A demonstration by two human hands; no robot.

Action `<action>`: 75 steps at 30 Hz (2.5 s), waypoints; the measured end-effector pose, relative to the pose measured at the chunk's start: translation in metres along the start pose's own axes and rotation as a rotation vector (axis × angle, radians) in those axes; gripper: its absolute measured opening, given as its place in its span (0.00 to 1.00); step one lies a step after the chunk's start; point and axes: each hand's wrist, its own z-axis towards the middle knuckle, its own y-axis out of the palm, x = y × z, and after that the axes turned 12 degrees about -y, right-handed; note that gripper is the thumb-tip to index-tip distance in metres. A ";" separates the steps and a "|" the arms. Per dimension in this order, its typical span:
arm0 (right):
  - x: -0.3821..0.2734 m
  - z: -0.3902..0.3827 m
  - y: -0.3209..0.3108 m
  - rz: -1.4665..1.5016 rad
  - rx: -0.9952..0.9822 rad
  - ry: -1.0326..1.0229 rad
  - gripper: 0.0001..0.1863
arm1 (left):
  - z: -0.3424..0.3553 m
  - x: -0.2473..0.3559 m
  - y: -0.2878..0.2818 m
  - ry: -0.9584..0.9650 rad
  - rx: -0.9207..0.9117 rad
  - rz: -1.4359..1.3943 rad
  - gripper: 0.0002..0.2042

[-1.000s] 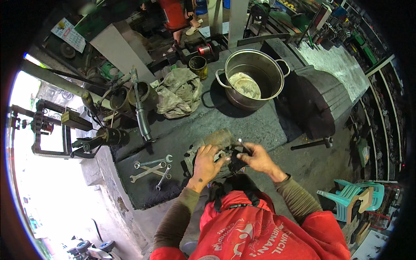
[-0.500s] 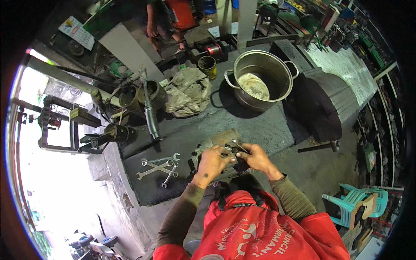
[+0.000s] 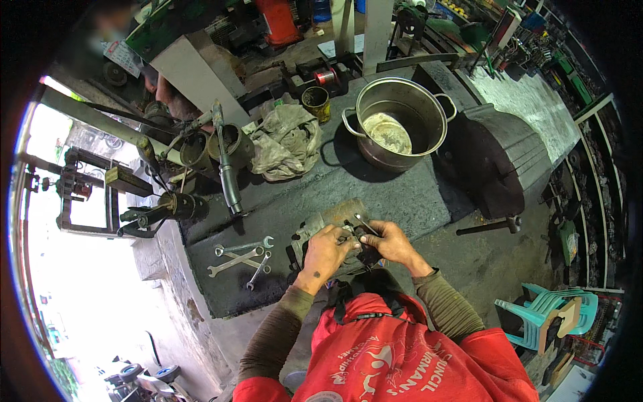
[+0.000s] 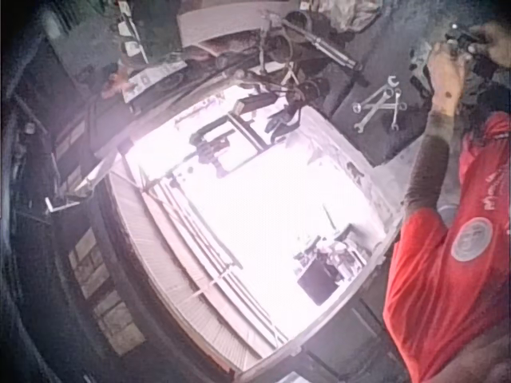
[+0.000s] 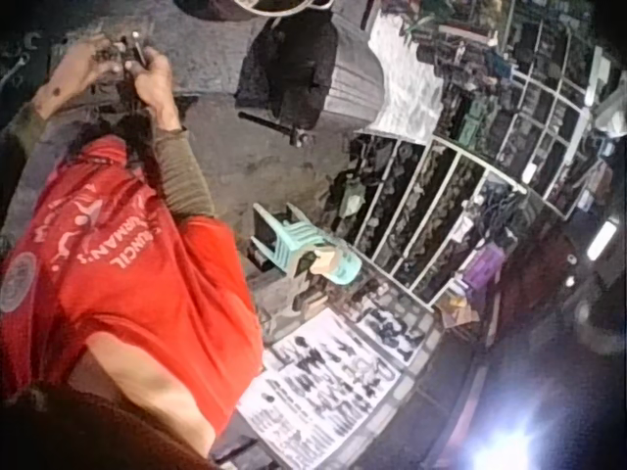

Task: The person disassembles a small mechanical component on a workbench using wrenches and a hammer, removes internal parts, and reassembles the unit. The person also retrieves a hammer from under a vehicle and returns to the bench to continue the repair.

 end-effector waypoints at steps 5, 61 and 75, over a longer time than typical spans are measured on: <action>0.000 0.000 0.001 -0.032 0.004 -0.025 0.11 | -0.004 0.003 0.000 0.090 0.025 -0.116 0.20; 0.038 -0.032 -0.075 -0.652 0.437 -0.107 0.35 | 0.075 0.073 0.070 0.144 -0.001 0.078 0.16; -0.036 0.028 -0.028 -0.618 0.058 -0.504 0.21 | -0.120 -0.041 0.043 -0.847 -0.185 -1.762 0.31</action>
